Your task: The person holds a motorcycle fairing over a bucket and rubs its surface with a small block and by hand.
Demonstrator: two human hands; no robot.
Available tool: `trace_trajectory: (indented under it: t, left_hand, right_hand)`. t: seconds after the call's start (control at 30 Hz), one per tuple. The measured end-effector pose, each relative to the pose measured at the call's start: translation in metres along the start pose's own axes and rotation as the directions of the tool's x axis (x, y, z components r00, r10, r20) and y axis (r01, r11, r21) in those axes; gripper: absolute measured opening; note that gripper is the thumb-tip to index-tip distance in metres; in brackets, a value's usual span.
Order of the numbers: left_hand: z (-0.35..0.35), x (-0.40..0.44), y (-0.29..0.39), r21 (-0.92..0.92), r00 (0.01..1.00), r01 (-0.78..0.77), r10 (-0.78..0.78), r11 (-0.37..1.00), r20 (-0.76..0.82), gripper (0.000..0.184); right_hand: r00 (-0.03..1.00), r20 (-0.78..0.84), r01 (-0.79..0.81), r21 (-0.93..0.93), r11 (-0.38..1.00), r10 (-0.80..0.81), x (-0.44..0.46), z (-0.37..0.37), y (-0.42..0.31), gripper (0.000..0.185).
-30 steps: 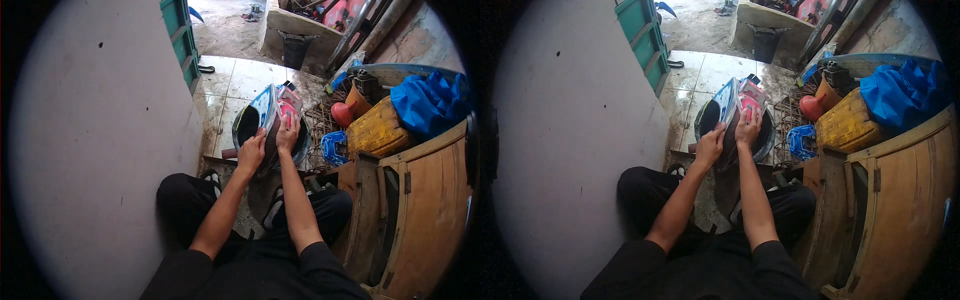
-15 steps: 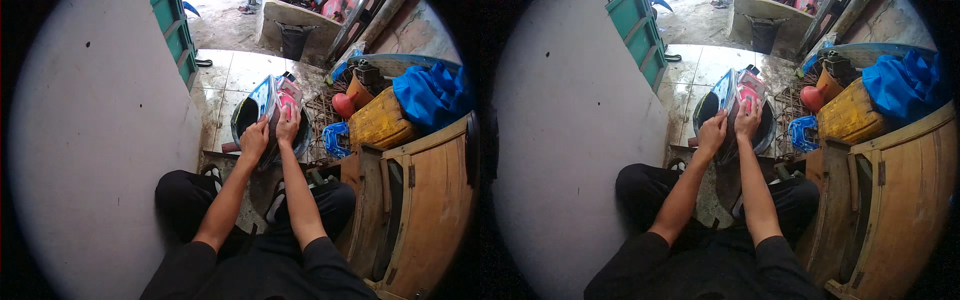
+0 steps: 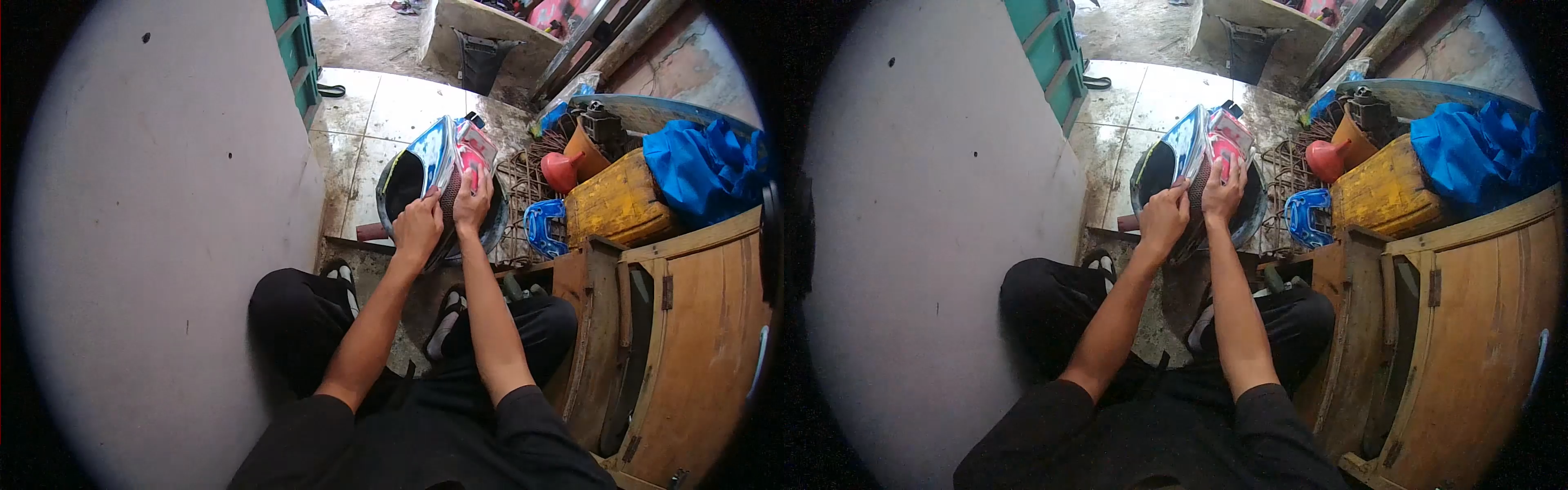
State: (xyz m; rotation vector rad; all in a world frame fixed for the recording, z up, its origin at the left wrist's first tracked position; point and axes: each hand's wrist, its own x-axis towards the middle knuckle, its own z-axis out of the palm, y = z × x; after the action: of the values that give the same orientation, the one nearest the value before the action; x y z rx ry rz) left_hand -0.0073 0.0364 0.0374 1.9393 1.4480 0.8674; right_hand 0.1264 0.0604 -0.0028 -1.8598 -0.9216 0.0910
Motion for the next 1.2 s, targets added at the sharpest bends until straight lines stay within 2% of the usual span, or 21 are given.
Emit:
trace_trajectory:
  t: [0.07, 0.13, 0.27, 0.33, 0.5, 0.6, 0.63, 0.8, 0.87, 1.0, 1.1, 1.17, 1.2]
  left_hand:
    - [-0.001, 0.004, 0.001, 0.018, 1.0, 0.015, -0.015, 1.0, -0.001, 0.028]
    - [-0.001, 0.009, 0.001, -0.044, 0.999, 0.005, -0.007, 0.999, -0.037, 0.027]
    - [-0.002, -0.002, 0.0, -0.034, 0.999, 0.052, -0.052, 0.998, 0.005, 0.027]
    - [0.002, 0.001, 0.005, -0.031, 0.998, 0.027, -0.029, 0.999, -0.055, 0.027]
    - [-0.007, 0.003, 0.007, -0.036, 0.995, 0.092, -0.091, 0.995, 0.047, 0.031]
    - [-0.001, -0.003, 0.006, 0.024, 0.997, 0.073, -0.073, 0.997, -0.001, 0.03]
    - [0.004, 0.001, 0.006, -0.021, 0.999, 0.039, -0.04, 0.999, -0.028, 0.031]
    - [-0.002, -0.001, 0.009, 0.028, 0.998, 0.066, -0.066, 0.997, 0.011, 0.033]
    - [-0.01, -0.012, 0.003, 0.056, 0.993, 0.076, -0.081, 0.996, 0.086, 0.033]
    - [0.005, 0.002, 0.006, 0.091, 1.0, 0.009, -0.01, 0.996, 0.007, 0.034]
    - [0.004, 0.011, 0.006, 0.103, 1.0, 0.0, -0.002, 0.995, 0.022, 0.035]
    - [0.002, -0.008, -0.007, 0.12, 0.999, -0.024, 0.021, 0.992, 0.03, 0.036]
    - [-0.001, -0.025, -0.014, 0.128, 0.998, 0.011, -0.018, 0.992, 0.055, 0.037]
  right_hand:
    - [1.0, 0.009, 0.007, 0.004, 1.0, -0.007, 0.002, 0.001, 0.002, 0.057]
    - [1.0, 0.018, 0.005, -0.002, 1.0, -0.005, 0.0, -0.002, 0.001, 0.057]
    - [1.0, 0.009, 0.011, 0.025, 1.0, -0.011, 0.0, -0.002, -0.003, 0.058]
    - [1.0, 0.005, 0.009, 0.02, 1.0, -0.01, 0.001, -0.001, -0.002, 0.058]
    - [1.0, -0.01, -0.001, 0.024, 1.0, 0.002, -0.002, -0.003, -0.002, 0.056]
    - [1.0, -0.029, 0.008, 0.042, 0.999, -0.007, -0.001, -0.002, -0.004, 0.056]
    - [0.999, -0.032, 0.003, 0.048, 0.999, -0.001, -0.001, 0.0, -0.003, 0.056]
    - [0.999, -0.049, 0.02, 0.047, 0.999, -0.018, -0.002, -0.001, -0.001, 0.056]
    - [0.999, -0.05, 0.011, 0.074, 0.997, -0.007, -0.001, -0.002, -0.006, 0.056]
    - [0.998, -0.049, -0.03, 0.023, 0.999, 0.031, 0.0, 0.002, -0.004, 0.057]
    - [0.999, -0.053, -0.004, 0.087, 0.996, 0.009, -0.004, -0.001, -0.003, 0.057]
    - [0.998, -0.059, -0.008, 0.074, 0.997, 0.013, -0.007, -0.003, -0.005, 0.056]
    - [0.998, -0.065, -0.009, 0.058, 0.998, 0.013, -0.005, -0.002, -0.006, 0.056]
